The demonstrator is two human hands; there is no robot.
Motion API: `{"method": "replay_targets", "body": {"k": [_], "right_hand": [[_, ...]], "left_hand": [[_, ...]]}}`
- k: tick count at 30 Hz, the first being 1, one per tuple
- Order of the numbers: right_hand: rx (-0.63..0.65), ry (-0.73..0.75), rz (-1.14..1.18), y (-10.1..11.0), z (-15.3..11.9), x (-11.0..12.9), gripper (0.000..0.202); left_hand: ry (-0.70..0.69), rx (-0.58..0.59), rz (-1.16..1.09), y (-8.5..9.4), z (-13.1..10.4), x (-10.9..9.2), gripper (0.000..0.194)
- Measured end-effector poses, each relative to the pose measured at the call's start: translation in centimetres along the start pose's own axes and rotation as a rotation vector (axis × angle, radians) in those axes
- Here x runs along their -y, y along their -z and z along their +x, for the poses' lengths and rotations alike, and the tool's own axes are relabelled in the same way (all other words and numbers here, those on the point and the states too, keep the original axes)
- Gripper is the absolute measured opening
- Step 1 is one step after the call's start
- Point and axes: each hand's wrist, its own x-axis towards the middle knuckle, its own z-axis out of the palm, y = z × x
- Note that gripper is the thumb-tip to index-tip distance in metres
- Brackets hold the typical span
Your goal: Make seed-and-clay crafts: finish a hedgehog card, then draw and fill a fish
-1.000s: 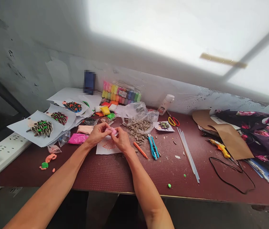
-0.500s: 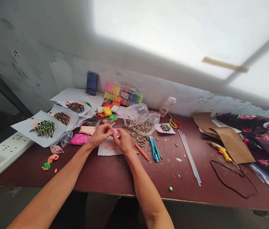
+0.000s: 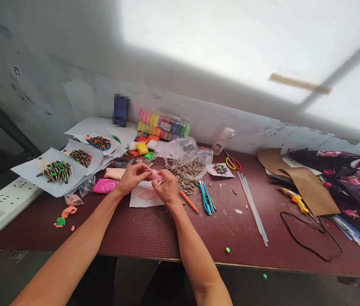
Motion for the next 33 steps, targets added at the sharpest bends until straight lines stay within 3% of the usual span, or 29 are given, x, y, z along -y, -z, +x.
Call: {"method": "replay_targets", "body": {"k": [6,11,14,18,21,24,27,30,33], "right_hand": [[-0.014,-0.032,0.424,0.2,0.5,0.2,0.007],[0.112,-0.278,0.851,0.7,1.0,0.3,0.017],[0.150,-0.353,1.071,1.2,1.1,0.5,0.022],[0.141,-0.357,1.240,2.0,1.3,0.4,0.023],[0.083,-0.328,1.243,2.5,1.5,0.1,0.021],[0.029,-0.274,1.211,2.8,1.6,0.1,0.018],[0.071,-0.237,1.236,2.8,1.6,0.5,0.019],[0.140,-0.301,1.247,2.5,1.4,0.8,0.022],[0.120,-0.379,1.178,1.9,1.3,0.7,0.024]], "left_hand": [[-0.071,-0.183,0.016,1.1,0.7,1.0,0.032],[-0.126,-0.383,0.117,2.2,1.5,1.9,0.027],[-0.131,-0.470,0.182,2.9,1.8,2.2,0.025],[-0.127,-0.551,0.373,3.5,1.8,2.1,0.025],[-0.102,-0.622,0.413,3.5,1.7,1.7,0.024],[-0.047,-0.610,0.276,3.3,1.7,1.2,0.017],[-0.031,-0.533,0.114,2.9,1.7,0.8,0.020],[-0.067,-0.432,0.047,2.4,1.5,0.5,0.025],[-0.101,-0.340,0.035,1.9,1.3,0.1,0.028]]}}
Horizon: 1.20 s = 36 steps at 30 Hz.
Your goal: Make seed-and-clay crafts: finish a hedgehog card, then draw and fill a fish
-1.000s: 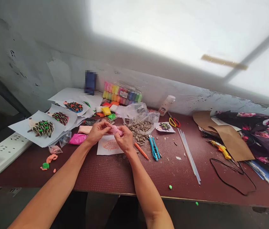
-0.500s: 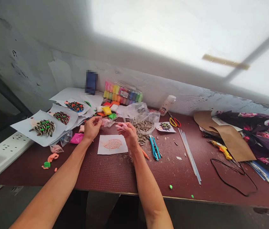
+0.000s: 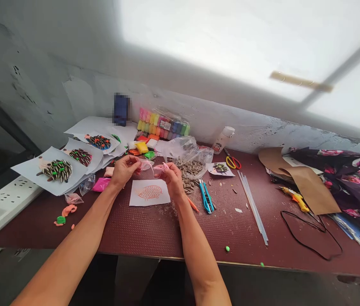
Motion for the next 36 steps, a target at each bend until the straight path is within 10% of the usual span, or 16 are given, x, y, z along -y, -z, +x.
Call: {"method": "replay_targets", "body": {"k": [25,36], "right_hand": [[-0.114,0.008,-0.608,-0.2,0.1,-1.6,0.041],[0.349,-0.246,-0.528,-1.1,-1.1,-0.4,0.030]], "left_hand": [[-0.099,0.203,0.098,-0.6,-1.0,-0.9,0.022],[0.067,-0.103,0.054,0.4,0.4,0.8,0.028]]}}
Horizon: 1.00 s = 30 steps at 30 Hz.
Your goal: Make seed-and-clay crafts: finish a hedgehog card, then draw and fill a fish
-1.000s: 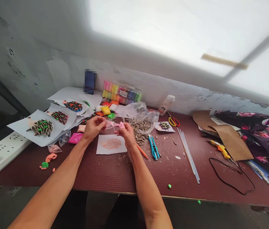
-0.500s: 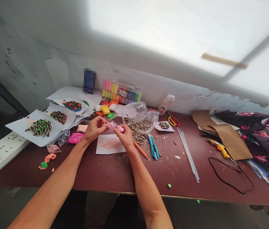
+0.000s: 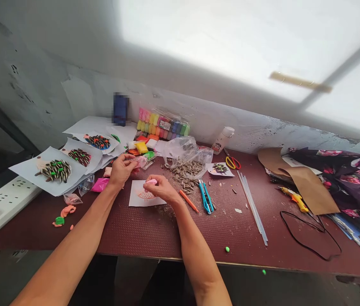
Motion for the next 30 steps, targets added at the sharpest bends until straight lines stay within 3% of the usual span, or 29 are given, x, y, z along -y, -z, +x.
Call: {"method": "replay_targets", "body": {"k": [2,5,11,18,23,25,30], "right_hand": [[0.060,-0.013,0.028,-0.1,-0.2,0.2,0.034],[0.039,0.010,0.065,-0.1,-0.1,0.2,0.038],[-0.072,0.049,0.219,0.0,0.7,-0.4,0.042],[-0.125,0.058,0.196,0.6,0.7,-0.6,0.034],[-0.137,0.030,0.134,1.2,0.5,-0.6,0.032],[-0.155,0.020,0.120,1.6,0.5,-0.7,0.032],[-0.112,-0.007,0.011,2.2,0.2,-0.6,0.027]], "left_hand": [[0.035,-0.063,0.034,0.3,0.5,0.5,0.028],[-0.003,-0.138,0.044,0.6,1.1,1.3,0.021],[-0.278,-0.226,0.366,1.3,1.4,2.0,0.025],[-0.374,-0.123,0.736,1.0,0.8,2.5,0.039],[-0.524,-0.193,0.754,0.9,-0.1,0.8,0.040],[-0.556,-0.161,0.738,0.8,-0.5,0.0,0.032],[-0.493,0.149,0.735,0.6,-1.5,0.1,0.019]]}}
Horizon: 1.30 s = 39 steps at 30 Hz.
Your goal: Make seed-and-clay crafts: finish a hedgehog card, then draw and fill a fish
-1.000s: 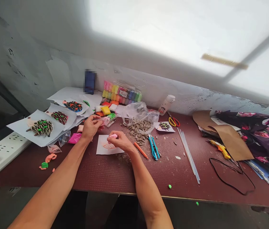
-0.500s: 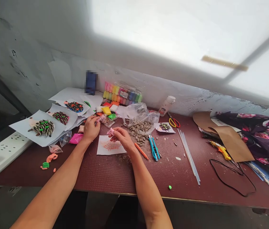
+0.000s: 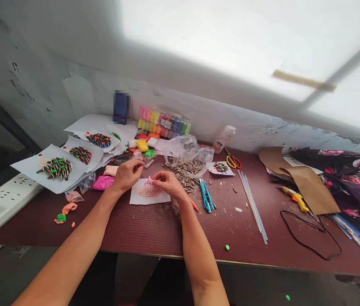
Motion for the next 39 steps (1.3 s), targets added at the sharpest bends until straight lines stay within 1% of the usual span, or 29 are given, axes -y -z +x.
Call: {"method": "replay_targets", "body": {"k": [2,4,5,6,8,9,11,14,15,17,19,23,26,28,32,34,39], "right_hand": [[0.025,0.003,-0.055,0.2,-0.1,0.1,0.024],[0.044,0.010,-0.094,0.3,-0.1,0.3,0.022],[0.043,0.017,-0.101,0.4,-0.1,0.3,0.022],[0.039,0.027,-0.099,0.4,-0.1,0.3,0.022],[0.013,0.063,-0.069,0.3,0.0,0.3,0.023],[-0.003,0.083,-0.046,0.2,0.1,0.2,0.024],[-0.028,0.112,0.011,-0.1,0.2,0.0,0.027],[-0.059,0.143,0.095,-0.7,0.5,-0.4,0.030],[-0.072,0.157,0.118,-0.9,0.6,-0.4,0.031],[-0.100,0.192,0.153,-1.2,0.7,-0.5,0.034],[-0.118,0.217,0.149,-1.3,0.7,-0.5,0.038],[-0.166,0.218,-0.018,-1.4,0.6,-0.7,0.039],[-0.182,0.246,-0.092,-1.5,0.7,-1.0,0.035],[-0.217,0.277,-0.142,-1.7,0.7,-1.1,0.030],[-0.260,0.303,-0.211,-1.7,0.6,-0.8,0.025],[-0.261,0.293,-0.211,-1.7,0.5,-0.6,0.025],[-0.217,0.241,-0.135,-1.4,0.4,0.0,0.023]], "left_hand": [[0.002,0.120,0.021,-0.2,-0.4,0.1,0.014],[-0.005,0.199,0.021,-0.1,-0.5,0.1,0.011],[-0.012,0.210,-0.003,0.0,-0.5,0.0,0.010],[-0.015,0.194,-0.049,0.2,-0.4,-0.2,0.010],[0.012,0.138,-0.220,0.5,-0.2,-0.8,0.012],[0.053,0.151,-0.328,0.7,-0.1,-1.2,0.018],[0.127,0.247,-0.501,1.0,0.0,-2.0,0.030],[0.190,0.435,-0.635,1.1,-0.1,-2.8,0.040],[0.207,0.466,-0.666,1.1,-0.2,-2.9,0.042],[0.246,0.468,-0.719,1.1,-0.1,-3.0,0.043],[0.298,0.431,-0.764,1.2,0.0,-3.0,0.044],[0.377,0.386,-0.843,1.5,0.2,-3.0,0.051],[0.371,0.371,-0.854,1.5,0.2,-3.3,0.053],[0.365,0.380,-0.847,1.5,0.2,-3.4,0.053],[0.385,0.466,-0.859,1.7,0.2,-3.5,0.054],[0.401,0.484,-0.872,1.7,0.2,-3.4,0.053],[0.388,0.456,-0.907,1.8,0.1,-3.2,0.047]]}}
